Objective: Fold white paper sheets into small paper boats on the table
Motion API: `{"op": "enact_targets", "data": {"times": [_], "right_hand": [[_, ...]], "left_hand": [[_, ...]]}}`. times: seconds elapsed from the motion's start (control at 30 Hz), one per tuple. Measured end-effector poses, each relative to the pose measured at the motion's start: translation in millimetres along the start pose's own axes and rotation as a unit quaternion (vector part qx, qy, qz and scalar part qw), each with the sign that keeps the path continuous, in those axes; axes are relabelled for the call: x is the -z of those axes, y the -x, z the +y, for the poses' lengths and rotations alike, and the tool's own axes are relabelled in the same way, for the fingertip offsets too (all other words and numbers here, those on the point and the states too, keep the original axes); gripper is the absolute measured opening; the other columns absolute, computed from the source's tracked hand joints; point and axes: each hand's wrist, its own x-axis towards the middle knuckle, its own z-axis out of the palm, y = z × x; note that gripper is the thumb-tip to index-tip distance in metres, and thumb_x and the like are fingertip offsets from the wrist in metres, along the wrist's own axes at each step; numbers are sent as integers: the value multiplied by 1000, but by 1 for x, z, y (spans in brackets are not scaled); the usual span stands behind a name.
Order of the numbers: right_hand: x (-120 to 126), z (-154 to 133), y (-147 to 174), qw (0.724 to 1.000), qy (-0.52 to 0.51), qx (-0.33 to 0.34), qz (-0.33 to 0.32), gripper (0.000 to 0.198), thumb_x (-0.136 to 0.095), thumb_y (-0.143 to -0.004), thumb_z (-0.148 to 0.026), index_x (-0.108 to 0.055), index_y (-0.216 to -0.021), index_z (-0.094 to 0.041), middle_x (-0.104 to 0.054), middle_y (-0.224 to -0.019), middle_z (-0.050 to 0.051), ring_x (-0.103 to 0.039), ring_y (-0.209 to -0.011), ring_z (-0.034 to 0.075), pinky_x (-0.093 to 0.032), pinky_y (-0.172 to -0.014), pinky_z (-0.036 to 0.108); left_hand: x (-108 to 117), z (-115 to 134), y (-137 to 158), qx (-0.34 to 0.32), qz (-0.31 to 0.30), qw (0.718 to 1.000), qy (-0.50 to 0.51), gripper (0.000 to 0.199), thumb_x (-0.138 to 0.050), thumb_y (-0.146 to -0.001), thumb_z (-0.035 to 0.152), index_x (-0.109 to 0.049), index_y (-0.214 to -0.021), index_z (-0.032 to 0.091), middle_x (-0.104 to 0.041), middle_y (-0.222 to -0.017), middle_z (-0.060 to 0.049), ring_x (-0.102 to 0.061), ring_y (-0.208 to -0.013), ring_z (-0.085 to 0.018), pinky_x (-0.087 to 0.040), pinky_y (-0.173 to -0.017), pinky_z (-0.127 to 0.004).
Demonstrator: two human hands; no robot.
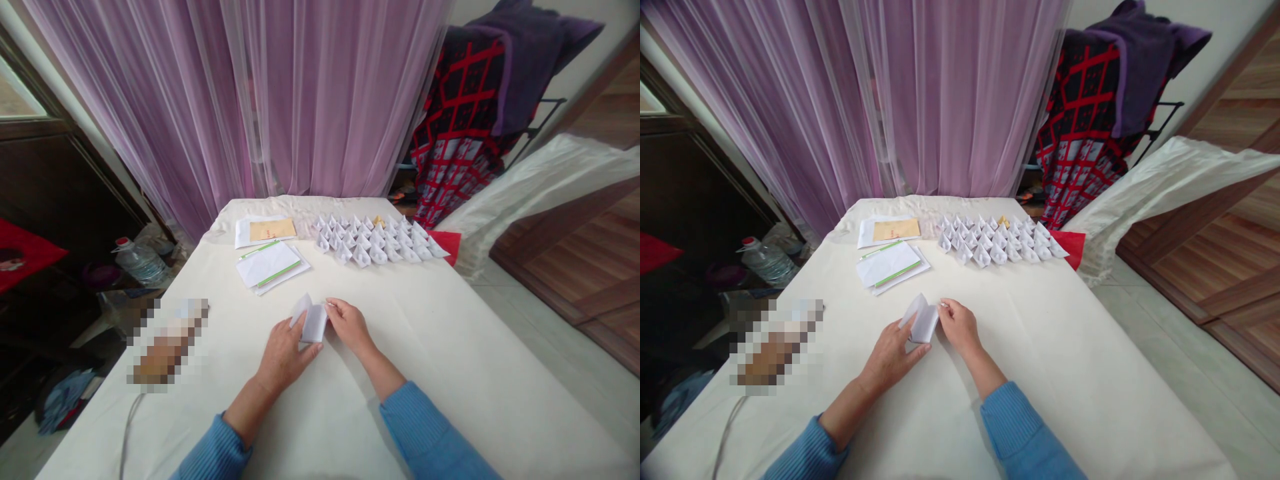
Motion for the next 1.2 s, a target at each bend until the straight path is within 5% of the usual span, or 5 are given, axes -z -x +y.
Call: {"op": "enact_targets", "data": {"times": [0.17,0.4,0.67,1.0,1.2], "right_hand": [[4,-4,-8,998,54,-25,-37,46,-53,-78,-17,-64,-123,-18,-72,-77,1,-64,-72,15,-46,-68,23],[18,-13,-27,986,141,-5,-90,48,-54,-74,-12,-66,-120,-19,-71,-77,1,-62,-75,16,-42,-69,23],[17,-7,-37,983,176,3,-44,40,-59,-75,-19,-66,-114,-23,-73,-82,1,-65,-79,18,-43,-69,25],[6,4,-15,988,140,36,54,12,-59,-81,-24,-70,-86,-26,-72,-81,-2,-64,-73,15,-46,-68,25],[5,10,-2,968,147,190,76,19,-56,-87,-18,-73,-93,-24,-71,-93,3,-63,-89,17,-47,-82,27]], "left_hand": [[-7,-3,1,40,43,998,14,52,-50,-92,41,-44,-139,18,-71,-105,-12,-65,-101,-28,-51,-91,-46],[13,-5,-14,66,67,991,-98,58,-62,-82,16,-50,-138,24,-34,-154,-17,-33,-140,-38,-34,-108,-59],[17,1,-29,-100,-86,989,-66,34,-54,-90,23,-63,-123,26,-60,-135,-5,-48,-130,-29,-28,-114,-57],[2,3,-27,-74,-33,996,-34,39,-56,-90,42,-59,-125,25,-60,-134,-8,-51,-126,-31,-23,-112,-61],[-2,0,-27,-65,-48,996,-36,41,-53,-91,45,-56,-127,24,-53,-142,-9,-45,-131,-33,-26,-108,-62]]}}
